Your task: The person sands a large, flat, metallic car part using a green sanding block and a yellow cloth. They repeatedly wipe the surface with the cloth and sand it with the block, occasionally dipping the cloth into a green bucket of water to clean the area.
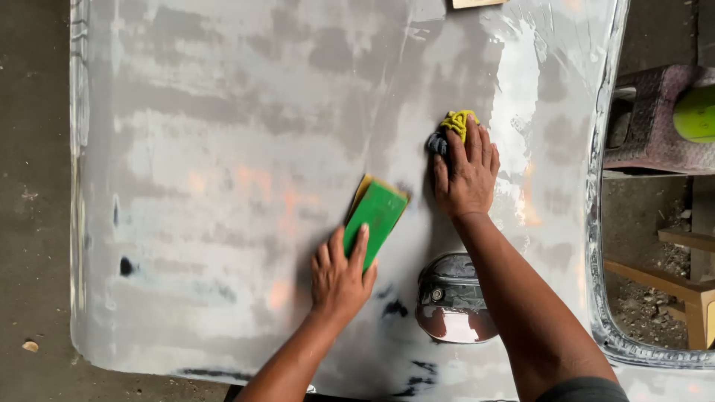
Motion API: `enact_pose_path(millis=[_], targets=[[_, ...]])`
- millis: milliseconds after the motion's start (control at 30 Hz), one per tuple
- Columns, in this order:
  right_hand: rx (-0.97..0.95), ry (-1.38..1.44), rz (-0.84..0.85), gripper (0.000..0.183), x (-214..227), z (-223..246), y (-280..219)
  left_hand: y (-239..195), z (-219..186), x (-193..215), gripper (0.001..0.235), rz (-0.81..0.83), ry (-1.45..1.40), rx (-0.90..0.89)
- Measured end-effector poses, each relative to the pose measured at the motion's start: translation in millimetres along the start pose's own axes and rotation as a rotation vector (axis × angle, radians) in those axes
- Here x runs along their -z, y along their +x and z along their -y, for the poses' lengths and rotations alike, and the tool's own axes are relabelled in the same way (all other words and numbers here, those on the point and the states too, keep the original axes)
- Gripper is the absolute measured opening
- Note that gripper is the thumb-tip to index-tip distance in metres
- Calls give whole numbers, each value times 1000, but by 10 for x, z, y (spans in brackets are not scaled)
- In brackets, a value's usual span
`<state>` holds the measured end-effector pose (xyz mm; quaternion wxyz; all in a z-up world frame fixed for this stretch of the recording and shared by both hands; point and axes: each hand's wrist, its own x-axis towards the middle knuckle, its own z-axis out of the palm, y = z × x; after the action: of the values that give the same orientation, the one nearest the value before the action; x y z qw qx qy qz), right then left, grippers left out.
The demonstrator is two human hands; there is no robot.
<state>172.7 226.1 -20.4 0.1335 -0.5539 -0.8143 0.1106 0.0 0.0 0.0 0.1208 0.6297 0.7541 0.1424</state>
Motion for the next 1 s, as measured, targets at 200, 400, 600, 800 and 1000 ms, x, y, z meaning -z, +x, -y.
enact_pose_path(millis=[200,400,600,800,1000], targets=[[-48,9,-2,51,-19,-12,7,2030,-127,-199,76,-227,-6,48],[-118,24,-59,52,-26,-17,0,2376,-336,-213,80,-149,-12,49],[-186,84,-136,49,-86,-101,-13,332,-223,-37,75,-28,-39,-20],[-173,50,-123,46,-69,-86,-5,1289,-174,-133,77,-97,10,-42],[-178,53,-110,46,-41,-53,5,2603,-191,-317,80,-188,41,18]])
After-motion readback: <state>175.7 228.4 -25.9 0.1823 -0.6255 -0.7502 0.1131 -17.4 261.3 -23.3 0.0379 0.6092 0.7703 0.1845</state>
